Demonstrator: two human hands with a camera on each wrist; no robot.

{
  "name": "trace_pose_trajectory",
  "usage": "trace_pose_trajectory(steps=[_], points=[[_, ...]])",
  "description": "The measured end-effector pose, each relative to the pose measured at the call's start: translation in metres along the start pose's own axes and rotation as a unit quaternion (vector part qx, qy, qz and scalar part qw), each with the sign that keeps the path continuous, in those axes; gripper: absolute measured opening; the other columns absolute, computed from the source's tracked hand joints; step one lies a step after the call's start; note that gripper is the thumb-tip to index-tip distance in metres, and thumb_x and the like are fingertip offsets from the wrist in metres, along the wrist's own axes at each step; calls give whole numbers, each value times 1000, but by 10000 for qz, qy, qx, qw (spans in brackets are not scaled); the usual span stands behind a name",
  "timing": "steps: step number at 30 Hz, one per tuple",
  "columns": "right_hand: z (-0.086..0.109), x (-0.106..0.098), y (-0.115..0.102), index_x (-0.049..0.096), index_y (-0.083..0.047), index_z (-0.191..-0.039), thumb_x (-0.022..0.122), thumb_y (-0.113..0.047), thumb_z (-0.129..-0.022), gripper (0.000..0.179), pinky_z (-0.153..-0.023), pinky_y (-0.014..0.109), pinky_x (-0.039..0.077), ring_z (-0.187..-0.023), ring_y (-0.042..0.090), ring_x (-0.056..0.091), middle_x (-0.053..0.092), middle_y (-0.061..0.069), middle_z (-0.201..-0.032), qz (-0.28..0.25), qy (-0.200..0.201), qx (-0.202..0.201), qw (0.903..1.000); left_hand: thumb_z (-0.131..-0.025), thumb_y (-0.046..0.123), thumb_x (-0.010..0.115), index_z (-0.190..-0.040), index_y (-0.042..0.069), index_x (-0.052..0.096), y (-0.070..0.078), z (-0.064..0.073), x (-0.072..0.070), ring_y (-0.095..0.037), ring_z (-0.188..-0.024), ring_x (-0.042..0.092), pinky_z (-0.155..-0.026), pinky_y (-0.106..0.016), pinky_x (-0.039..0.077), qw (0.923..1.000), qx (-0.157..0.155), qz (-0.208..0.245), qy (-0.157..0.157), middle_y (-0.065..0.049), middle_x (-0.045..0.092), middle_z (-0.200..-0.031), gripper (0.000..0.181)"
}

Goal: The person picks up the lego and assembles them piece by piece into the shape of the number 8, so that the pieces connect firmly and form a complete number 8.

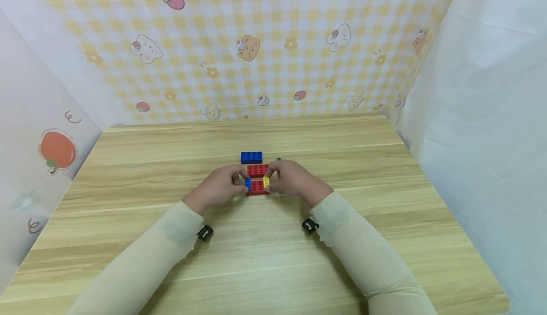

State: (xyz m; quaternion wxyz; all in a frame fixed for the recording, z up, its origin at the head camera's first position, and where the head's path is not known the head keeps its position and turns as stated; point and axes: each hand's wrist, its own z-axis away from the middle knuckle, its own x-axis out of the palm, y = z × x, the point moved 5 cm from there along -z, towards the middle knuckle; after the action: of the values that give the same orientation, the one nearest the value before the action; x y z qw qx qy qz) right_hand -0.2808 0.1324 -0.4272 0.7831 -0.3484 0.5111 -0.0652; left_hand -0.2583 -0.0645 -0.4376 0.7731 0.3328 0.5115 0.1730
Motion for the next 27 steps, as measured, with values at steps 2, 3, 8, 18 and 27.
trace_pose_trajectory(steps=[2, 3, 8, 18, 27], points=[[0, 0, 0, 71, -12, -111, 85, -18, -90, 26, -60, 31, 40, -62, 16, 47, 53, 2, -70, 62, 3, 5, 10000, -97, 22, 78, -112, 19, 64, 0, -1, 1, -19, -66, 50, -59, -31, 42, 10000, 21, -16, -9, -4, 55, -80, 20], [0, -1, 1, 71, -13, -111, 85, -19, -90, 26, -60, 31, 40, -62, 16, 47, 52, 2, -70, 94, 3, 9, 10000, -97, 21, 78, -111, 18, 64, 1, -1, 1, -19, -66, 50, -60, -31, 41, 10000, 34, -8, -13, -4, 55, -80, 20], [0, -2, -2, 71, -16, -112, 86, -22, -90, 27, -61, 31, 40, -64, 17, 47, 53, 2, -72, 239, -17, 57, 9997, -97, 20, 78, -110, 18, 64, 1, -1, 0, -19, -65, 49, -59, -32, 41, 10000, 28, 37, -17, -4, 54, -79, 19], [1, -13, 0, 72, -19, -126, 80, -24, -94, 33, -64, 34, 43, -70, 20, 49, 54, 3, -78, 235, 185, 189, 9994, -98, 20, 77, -110, 17, 63, 2, 0, 0, -19, -67, 50, -60, -31, 42, 9999, -29, 64, -96, -5, 56, -82, 19], [-13, -27, 5, 72, -19, -129, 79, -24, -97, 33, -69, 36, 45, -79, 24, 52, 57, 8, -87, 119, 424, 442, 9981, -97, 19, 77, -110, 16, 63, 2, -1, 0, -21, -68, 52, -60, -31, 43, 9999, -63, 80, -112, -6, 57, -83, 19]])
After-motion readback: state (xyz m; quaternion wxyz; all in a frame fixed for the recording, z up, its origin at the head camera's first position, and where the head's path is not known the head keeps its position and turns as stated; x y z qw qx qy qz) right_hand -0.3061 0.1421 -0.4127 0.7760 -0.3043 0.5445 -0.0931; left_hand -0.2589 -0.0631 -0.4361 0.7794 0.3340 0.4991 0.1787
